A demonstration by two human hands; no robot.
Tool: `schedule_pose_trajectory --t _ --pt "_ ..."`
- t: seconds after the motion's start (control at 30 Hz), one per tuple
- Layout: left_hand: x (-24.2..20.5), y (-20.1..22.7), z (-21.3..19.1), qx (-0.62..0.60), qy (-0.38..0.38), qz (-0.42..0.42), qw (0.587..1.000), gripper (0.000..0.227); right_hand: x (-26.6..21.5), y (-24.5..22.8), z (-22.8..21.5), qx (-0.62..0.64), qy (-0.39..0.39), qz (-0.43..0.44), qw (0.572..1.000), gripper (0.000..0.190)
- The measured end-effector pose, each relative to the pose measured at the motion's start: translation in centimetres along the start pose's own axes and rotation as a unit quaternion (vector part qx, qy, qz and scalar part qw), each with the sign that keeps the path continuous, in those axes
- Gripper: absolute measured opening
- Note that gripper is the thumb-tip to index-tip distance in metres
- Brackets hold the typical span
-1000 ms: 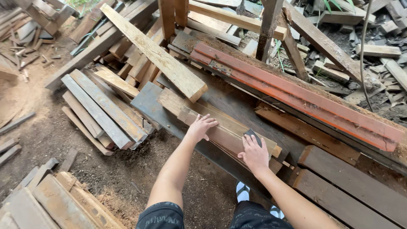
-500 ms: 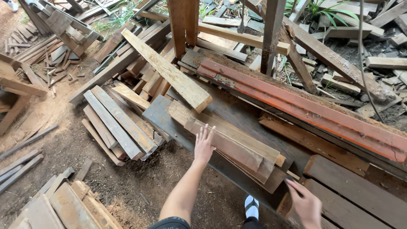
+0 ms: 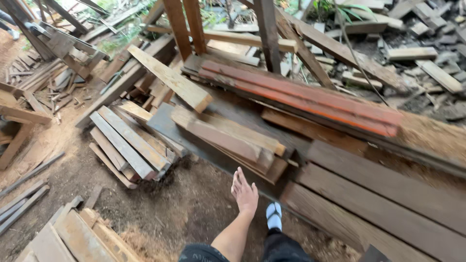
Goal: The person sands wooden planks and strips by hand using a piece of sandpaper in a woodworking environment.
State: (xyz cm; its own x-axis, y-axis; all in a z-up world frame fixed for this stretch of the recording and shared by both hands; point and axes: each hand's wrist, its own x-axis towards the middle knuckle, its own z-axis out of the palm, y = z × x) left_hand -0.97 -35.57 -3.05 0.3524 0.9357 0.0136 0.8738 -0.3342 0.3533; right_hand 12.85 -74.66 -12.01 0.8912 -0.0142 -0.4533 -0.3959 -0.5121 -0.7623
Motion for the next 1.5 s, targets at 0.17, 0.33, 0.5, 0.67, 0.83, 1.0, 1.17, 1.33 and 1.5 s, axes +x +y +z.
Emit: schedule_pose_trajectory --t 0.17,0.33,0.5,0.67,0.83,1.0,1.17,1.33,1.5 --pt "-10.3 4.3 3.4 -0.025 -0.002 0.171 0.985 0.085 -0.4 11.7 -8.8 0.103 0.072 -0.013 0.992 0.028" --pt "-19.6 8.5 8.0 -0.032 -0.056 0.384 0.921 0.08 -3.2 22.5 -16.4 0.199 0.211 0.0 0.957 0.033" --pt "-27.2 14.2 12.9 -0.065 -0.137 0.577 0.802 0.074 -9.2 28.3 -23.1 0.221 0.319 0.104 0.916 0.039" --pt "-31.6 23.5 13.9 -0.118 -0.19 0.689 0.69 0.068 -14.5 30.8 -24.9 0.259 0.368 0.245 0.859 0.039" --pt "-37.4 31.8 13.8 -0.155 -0.244 0.731 0.618 0.069 -14.9 31.3 -26.9 0.3 0.363 0.344 0.812 0.039" --pt "-44.9 38.8 17.4 -0.186 -0.27 0.729 0.6 0.072 -15.0 31.6 -29.5 0.34 0.363 0.395 0.772 0.039" --pt "-53.2 47.7 22.0 -0.205 -0.299 0.7 0.615 0.078 -11.4 32.7 -37.4 0.352 0.371 0.403 0.759 0.039" --pt "-61.6 58.9 25.6 -0.197 -0.329 0.588 0.712 0.081 -7.5 33.6 -45.9 0.353 0.376 0.396 0.76 0.038" --pt "-67.9 69.6 30.4 -0.122 -0.367 0.42 0.821 0.094 -4.9 35.2 -52.7 0.348 0.376 0.391 0.764 0.038"
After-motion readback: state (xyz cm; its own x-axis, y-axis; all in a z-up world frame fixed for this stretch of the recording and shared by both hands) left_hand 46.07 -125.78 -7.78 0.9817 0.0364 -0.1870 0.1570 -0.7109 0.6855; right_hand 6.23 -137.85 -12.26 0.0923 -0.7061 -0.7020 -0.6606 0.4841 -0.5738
